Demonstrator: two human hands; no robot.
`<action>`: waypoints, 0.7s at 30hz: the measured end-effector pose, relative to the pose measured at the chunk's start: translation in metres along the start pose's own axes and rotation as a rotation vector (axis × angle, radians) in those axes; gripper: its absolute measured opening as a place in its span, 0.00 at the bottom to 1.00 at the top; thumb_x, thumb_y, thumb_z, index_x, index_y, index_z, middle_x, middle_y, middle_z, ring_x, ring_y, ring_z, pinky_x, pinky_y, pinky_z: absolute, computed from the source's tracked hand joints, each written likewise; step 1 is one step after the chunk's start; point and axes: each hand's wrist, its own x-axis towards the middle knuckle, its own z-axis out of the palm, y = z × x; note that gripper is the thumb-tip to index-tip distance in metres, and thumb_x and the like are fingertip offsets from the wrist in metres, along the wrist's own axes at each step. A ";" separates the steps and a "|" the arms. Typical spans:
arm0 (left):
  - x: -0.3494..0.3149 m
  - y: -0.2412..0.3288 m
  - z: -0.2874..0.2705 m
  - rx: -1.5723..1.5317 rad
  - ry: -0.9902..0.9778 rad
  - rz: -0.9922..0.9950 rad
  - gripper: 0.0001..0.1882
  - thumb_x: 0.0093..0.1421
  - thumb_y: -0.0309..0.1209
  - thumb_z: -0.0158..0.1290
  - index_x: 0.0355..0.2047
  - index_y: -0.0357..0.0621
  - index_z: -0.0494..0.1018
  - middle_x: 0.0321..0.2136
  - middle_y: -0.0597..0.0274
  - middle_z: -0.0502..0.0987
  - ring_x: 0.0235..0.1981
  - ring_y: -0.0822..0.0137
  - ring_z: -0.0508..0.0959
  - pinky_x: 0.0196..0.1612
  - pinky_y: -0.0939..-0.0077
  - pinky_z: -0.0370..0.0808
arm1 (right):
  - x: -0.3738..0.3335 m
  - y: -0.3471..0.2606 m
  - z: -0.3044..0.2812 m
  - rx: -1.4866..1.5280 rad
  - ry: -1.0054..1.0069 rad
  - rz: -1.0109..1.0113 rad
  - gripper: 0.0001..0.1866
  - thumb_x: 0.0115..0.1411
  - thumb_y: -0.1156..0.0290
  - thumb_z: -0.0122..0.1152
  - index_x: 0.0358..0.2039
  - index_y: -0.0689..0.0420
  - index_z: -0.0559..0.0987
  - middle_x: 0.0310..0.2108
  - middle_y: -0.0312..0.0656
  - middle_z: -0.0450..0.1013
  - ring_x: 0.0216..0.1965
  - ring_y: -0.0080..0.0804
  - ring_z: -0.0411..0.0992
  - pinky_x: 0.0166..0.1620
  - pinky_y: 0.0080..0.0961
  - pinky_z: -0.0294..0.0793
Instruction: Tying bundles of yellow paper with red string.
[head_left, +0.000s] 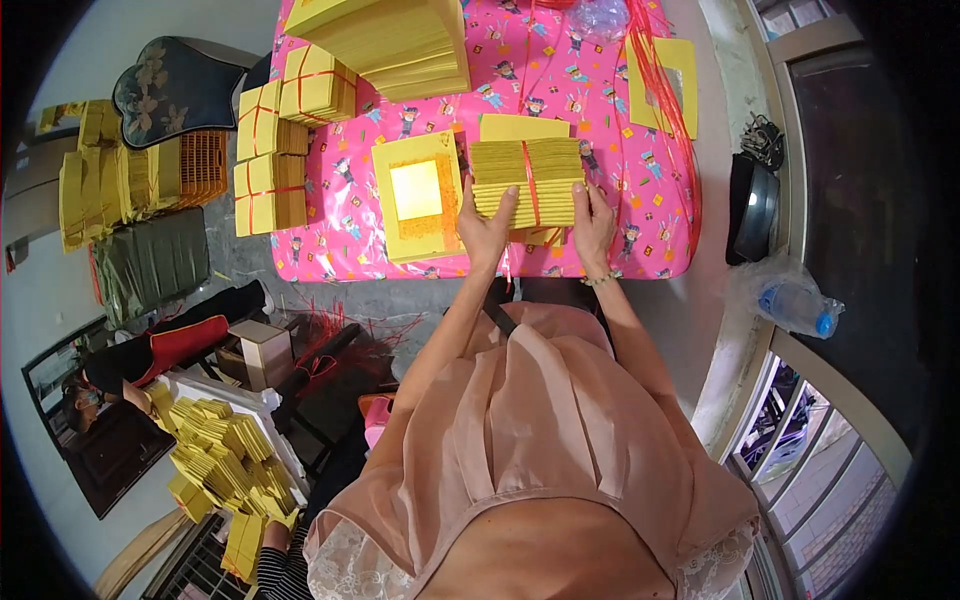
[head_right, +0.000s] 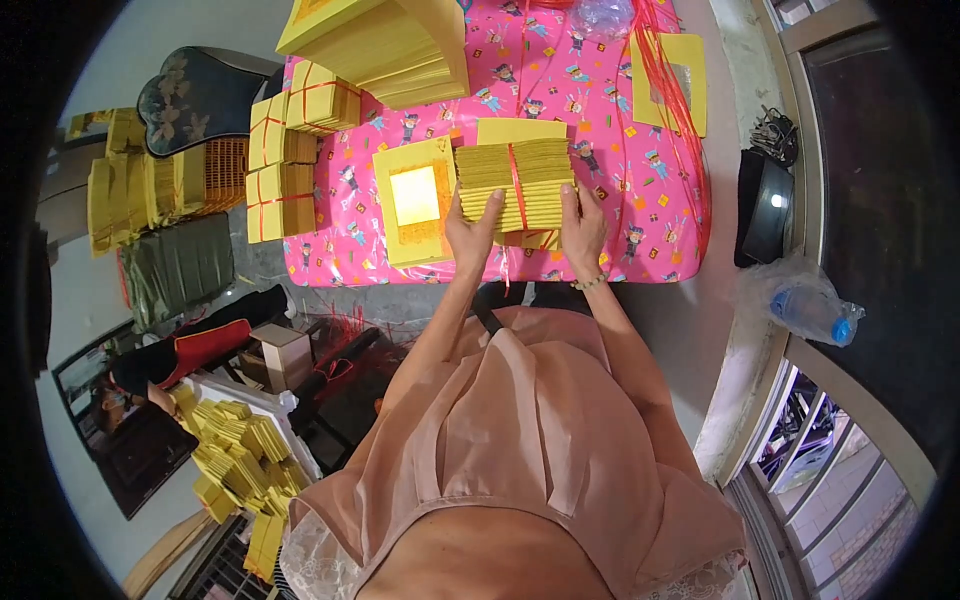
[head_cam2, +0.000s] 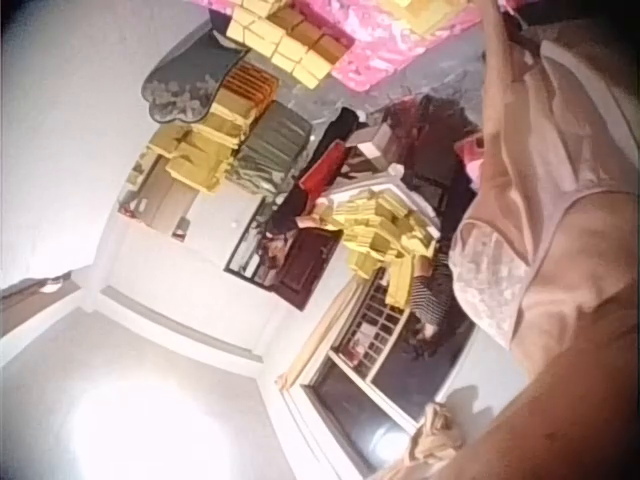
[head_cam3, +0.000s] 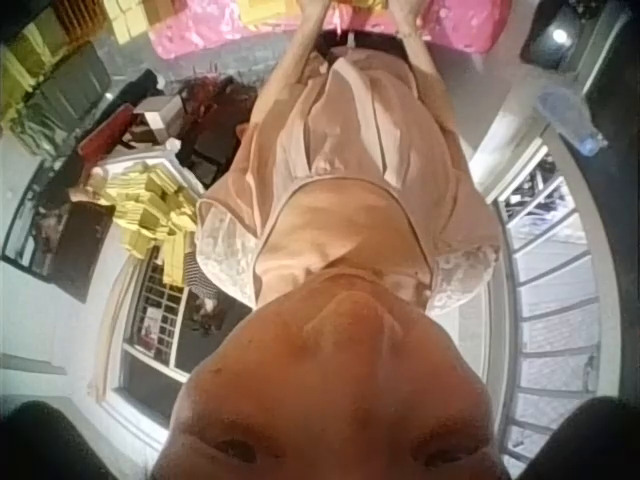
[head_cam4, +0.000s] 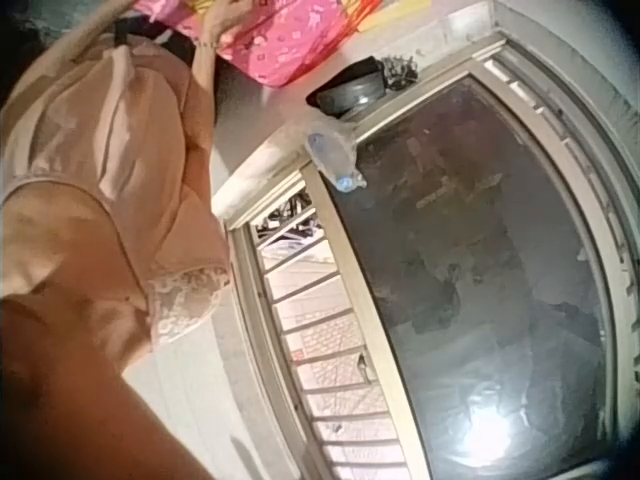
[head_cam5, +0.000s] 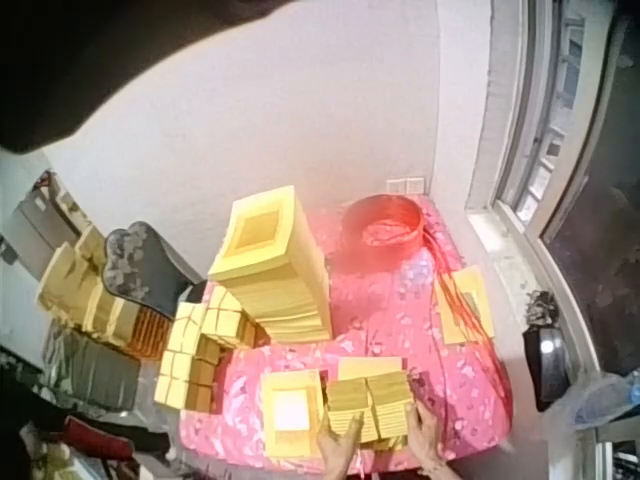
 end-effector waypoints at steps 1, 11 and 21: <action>0.000 -0.002 0.000 0.007 -0.001 0.002 0.44 0.55 0.38 0.64 0.60 0.19 0.55 0.42 0.46 0.78 0.43 0.66 0.78 0.46 0.74 0.74 | 0.000 0.001 -0.001 0.001 -0.012 -0.001 0.21 0.67 0.56 0.49 0.51 0.57 0.76 0.41 0.50 0.76 0.43 0.42 0.75 0.44 0.33 0.71; 0.002 -0.004 -0.002 -0.023 0.007 0.004 0.41 0.57 0.39 0.61 0.60 0.21 0.56 0.44 0.45 0.77 0.45 0.65 0.76 0.49 0.74 0.72 | 0.004 -0.003 -0.004 -0.060 -0.090 -0.037 0.22 0.66 0.54 0.50 0.52 0.57 0.74 0.41 0.50 0.73 0.42 0.44 0.73 0.44 0.36 0.71; 0.002 -0.001 -0.002 -0.027 0.003 0.039 0.39 0.57 0.35 0.61 0.60 0.22 0.56 0.44 0.49 0.77 0.43 0.69 0.76 0.47 0.76 0.72 | -0.008 0.004 0.001 -0.107 -0.014 -0.189 0.25 0.63 0.55 0.55 0.53 0.60 0.72 0.43 0.52 0.72 0.47 0.46 0.71 0.49 0.37 0.68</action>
